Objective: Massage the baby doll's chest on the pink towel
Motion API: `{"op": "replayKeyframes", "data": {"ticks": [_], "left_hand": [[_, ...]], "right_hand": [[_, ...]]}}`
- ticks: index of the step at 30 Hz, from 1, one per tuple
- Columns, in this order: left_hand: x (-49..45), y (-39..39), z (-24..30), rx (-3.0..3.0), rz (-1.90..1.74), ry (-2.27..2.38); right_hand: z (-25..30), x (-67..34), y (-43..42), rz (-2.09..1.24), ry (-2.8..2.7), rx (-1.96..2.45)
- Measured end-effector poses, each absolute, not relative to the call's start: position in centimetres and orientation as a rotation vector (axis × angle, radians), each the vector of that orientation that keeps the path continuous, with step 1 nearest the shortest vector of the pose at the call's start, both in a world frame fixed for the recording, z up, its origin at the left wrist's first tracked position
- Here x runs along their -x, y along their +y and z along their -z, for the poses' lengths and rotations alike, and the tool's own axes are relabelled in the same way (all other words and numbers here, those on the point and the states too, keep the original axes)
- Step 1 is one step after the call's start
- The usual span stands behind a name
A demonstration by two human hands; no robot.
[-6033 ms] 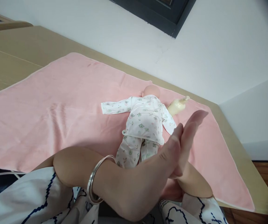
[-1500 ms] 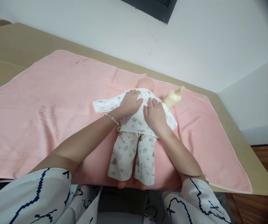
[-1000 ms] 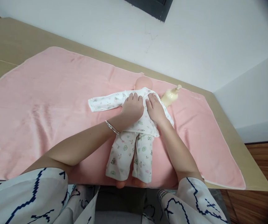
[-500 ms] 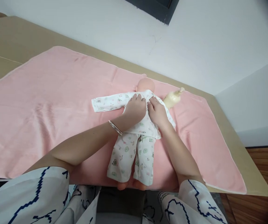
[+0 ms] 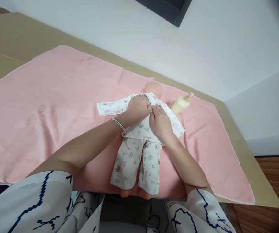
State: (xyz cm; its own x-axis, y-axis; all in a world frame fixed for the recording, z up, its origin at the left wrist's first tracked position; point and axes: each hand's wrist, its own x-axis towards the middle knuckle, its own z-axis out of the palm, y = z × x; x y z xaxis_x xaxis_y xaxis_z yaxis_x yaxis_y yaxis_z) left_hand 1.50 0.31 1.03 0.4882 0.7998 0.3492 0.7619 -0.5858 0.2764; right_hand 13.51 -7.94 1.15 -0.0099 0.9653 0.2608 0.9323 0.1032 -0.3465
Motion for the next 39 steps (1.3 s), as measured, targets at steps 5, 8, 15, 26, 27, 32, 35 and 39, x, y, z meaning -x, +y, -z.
{"op": "replayKeyframes", "data": {"ticks": [5,8,15,26,27,32,35,39], "left_hand": [[-2.2,-2.4,-2.7,-2.711,-0.428,1.438],[-2.3,-3.0,-3.3,-2.731,-0.373,1.428],[-1.6,-1.3,-1.8,-2.8,-0.535,1.38],[-1.6,0.2,-0.6,-2.675,-0.723,1.379],[-1.6,0.3,-0.4,-2.655,-0.753,1.365],[-1.9,0.4,0.4,-2.614,-0.817,1.342],[-2.0,0.4,0.5,-2.607,-0.82,1.351],[-2.0,0.5,0.7,-2.622,-0.848,1.334]], "right_hand": [[-0.8,-15.7,-6.1,-0.17,-1.999,1.756],[-0.3,-17.3,-4.7,-0.197,-2.021,1.661],[-0.5,-16.2,-5.5,-0.135,-1.964,1.821],[-0.8,-13.0,-8.3,0.009,-1.965,1.862],[-1.0,-13.3,-8.1,-0.025,-1.958,1.866],[-1.2,-14.9,-6.8,-0.186,-1.907,1.899],[-0.9,-15.9,-6.0,-0.226,-1.915,1.92],[-0.3,-16.9,-5.4,-0.218,-1.941,1.93]]}}
